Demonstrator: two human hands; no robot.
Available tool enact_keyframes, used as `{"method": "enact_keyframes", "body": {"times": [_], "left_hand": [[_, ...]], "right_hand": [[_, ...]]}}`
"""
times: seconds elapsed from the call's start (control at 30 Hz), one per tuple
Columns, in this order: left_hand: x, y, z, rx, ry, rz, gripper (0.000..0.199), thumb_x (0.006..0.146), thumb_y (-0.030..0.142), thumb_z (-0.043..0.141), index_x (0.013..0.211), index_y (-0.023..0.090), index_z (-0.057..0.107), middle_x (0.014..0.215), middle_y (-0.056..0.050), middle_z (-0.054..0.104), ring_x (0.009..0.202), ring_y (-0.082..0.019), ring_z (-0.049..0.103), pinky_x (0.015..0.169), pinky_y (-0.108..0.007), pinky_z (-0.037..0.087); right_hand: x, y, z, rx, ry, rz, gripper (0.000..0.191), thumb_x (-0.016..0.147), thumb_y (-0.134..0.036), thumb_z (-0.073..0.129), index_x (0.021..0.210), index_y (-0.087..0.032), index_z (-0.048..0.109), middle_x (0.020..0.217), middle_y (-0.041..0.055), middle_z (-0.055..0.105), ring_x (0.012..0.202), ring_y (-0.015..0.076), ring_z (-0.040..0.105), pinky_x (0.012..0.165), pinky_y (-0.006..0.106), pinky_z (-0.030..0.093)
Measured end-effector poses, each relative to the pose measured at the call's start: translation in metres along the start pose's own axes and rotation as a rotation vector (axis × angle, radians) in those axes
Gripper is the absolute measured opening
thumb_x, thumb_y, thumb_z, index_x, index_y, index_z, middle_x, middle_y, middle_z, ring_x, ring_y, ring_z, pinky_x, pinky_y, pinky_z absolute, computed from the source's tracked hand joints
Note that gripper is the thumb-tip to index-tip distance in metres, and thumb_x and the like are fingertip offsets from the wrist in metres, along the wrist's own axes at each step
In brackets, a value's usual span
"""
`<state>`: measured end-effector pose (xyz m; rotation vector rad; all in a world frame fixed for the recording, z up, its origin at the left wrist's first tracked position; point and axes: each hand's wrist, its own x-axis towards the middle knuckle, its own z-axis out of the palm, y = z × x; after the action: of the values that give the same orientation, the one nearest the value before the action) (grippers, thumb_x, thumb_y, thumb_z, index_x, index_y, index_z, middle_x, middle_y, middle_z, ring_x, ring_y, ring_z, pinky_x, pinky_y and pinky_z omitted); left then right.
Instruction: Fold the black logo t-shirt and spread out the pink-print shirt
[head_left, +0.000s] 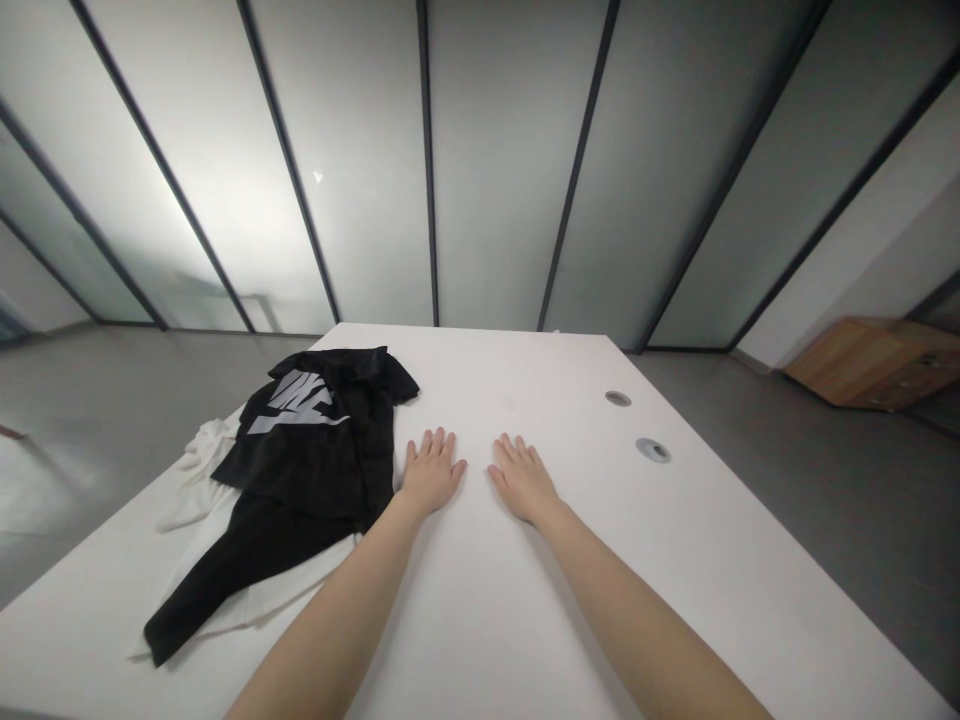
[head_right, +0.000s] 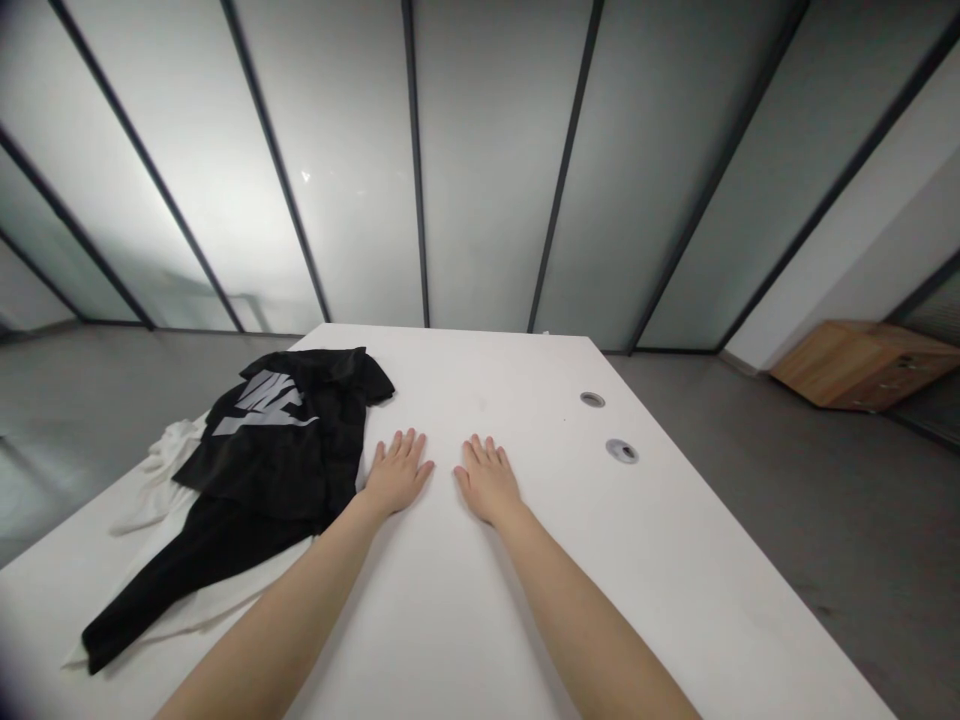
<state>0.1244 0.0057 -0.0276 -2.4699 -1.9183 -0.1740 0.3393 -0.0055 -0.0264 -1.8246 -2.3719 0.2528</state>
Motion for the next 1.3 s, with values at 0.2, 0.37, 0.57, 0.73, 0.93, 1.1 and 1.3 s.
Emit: {"method": "enact_keyframes", "body": {"times": [0.2, 0.37, 0.57, 0.73, 0.93, 1.1, 1.3], "left_hand": [[0.0009, 0.0012, 0.0006, 0.007, 0.005, -0.001, 0.068, 0.109, 0.049, 0.033, 0.167, 0.014, 0.035, 0.172, -0.020, 0.032, 0.160, -0.040, 0.027, 0.126, -0.066, 0.022], [0.0005, 0.0021, -0.0027, 0.020, 0.000, -0.001, 0.067, 0.109, 0.048, 0.034, 0.166, 0.012, 0.036, 0.171, -0.021, 0.033, 0.160, -0.040, 0.028, 0.126, -0.066, 0.023], [0.0013, 0.0016, -0.0033, 0.028, -0.008, 0.002, 0.068, 0.109, 0.048, 0.033, 0.166, 0.012, 0.035, 0.171, -0.021, 0.033, 0.160, -0.040, 0.028, 0.125, -0.066, 0.023], [0.0022, 0.0010, -0.0029, 0.024, -0.007, -0.007, 0.068, 0.109, 0.049, 0.034, 0.166, 0.013, 0.036, 0.171, -0.021, 0.034, 0.160, -0.039, 0.029, 0.125, -0.065, 0.024], [0.0013, 0.0015, -0.0051, 0.027, -0.017, -0.004, 0.068, 0.109, 0.049, 0.034, 0.166, 0.014, 0.036, 0.171, -0.021, 0.034, 0.160, -0.039, 0.029, 0.126, -0.065, 0.023], [0.0016, 0.0006, -0.0023, 0.025, 0.001, -0.005, 0.067, 0.108, 0.049, 0.035, 0.166, 0.016, 0.037, 0.171, -0.020, 0.034, 0.159, -0.040, 0.029, 0.126, -0.065, 0.024], [0.0029, -0.0014, 0.0020, 0.026, 0.011, 0.000, 0.067, 0.108, 0.050, 0.033, 0.166, 0.017, 0.037, 0.171, -0.020, 0.035, 0.159, -0.039, 0.029, 0.125, -0.065, 0.024]], "right_hand": [[0.0021, 0.0008, 0.0022, -0.013, -0.008, -0.007, 0.065, 0.110, -0.041, 0.031, 0.168, -0.010, 0.033, 0.176, 0.0144, 0.023, 0.163, 0.0361, 0.018, 0.130, 0.052, 0.014], [0.0039, 0.0004, 0.0041, -0.008, 0.004, -0.001, 0.066, 0.109, -0.040, 0.030, 0.168, -0.009, 0.032, 0.176, 0.0148, 0.023, 0.163, 0.0355, 0.018, 0.130, 0.054, 0.015], [0.0039, -0.0014, 0.0023, -0.011, 0.000, 0.012, 0.067, 0.109, -0.041, 0.031, 0.168, -0.009, 0.032, 0.176, 0.0144, 0.023, 0.163, 0.0355, 0.019, 0.131, 0.052, 0.014], [0.0030, -0.0015, -0.0003, 0.004, 0.001, 0.009, 0.066, 0.109, -0.040, 0.032, 0.168, -0.011, 0.032, 0.176, 0.0138, 0.025, 0.163, 0.0336, 0.019, 0.130, 0.052, 0.014], [0.0046, -0.0002, -0.0003, 0.007, -0.012, 0.006, 0.066, 0.109, -0.039, 0.032, 0.168, -0.011, 0.032, 0.176, 0.0143, 0.024, 0.163, 0.0339, 0.019, 0.130, 0.050, 0.014], [0.0067, 0.0020, 0.0027, 0.017, -0.017, 0.004, 0.066, 0.109, -0.040, 0.031, 0.168, -0.011, 0.031, 0.176, 0.0147, 0.023, 0.164, 0.0334, 0.017, 0.130, 0.051, 0.013], [0.0084, 0.0056, 0.0061, 0.022, -0.019, -0.005, 0.066, 0.109, -0.041, 0.030, 0.168, -0.011, 0.031, 0.176, 0.0138, 0.023, 0.164, 0.0337, 0.017, 0.130, 0.052, 0.014]]}}
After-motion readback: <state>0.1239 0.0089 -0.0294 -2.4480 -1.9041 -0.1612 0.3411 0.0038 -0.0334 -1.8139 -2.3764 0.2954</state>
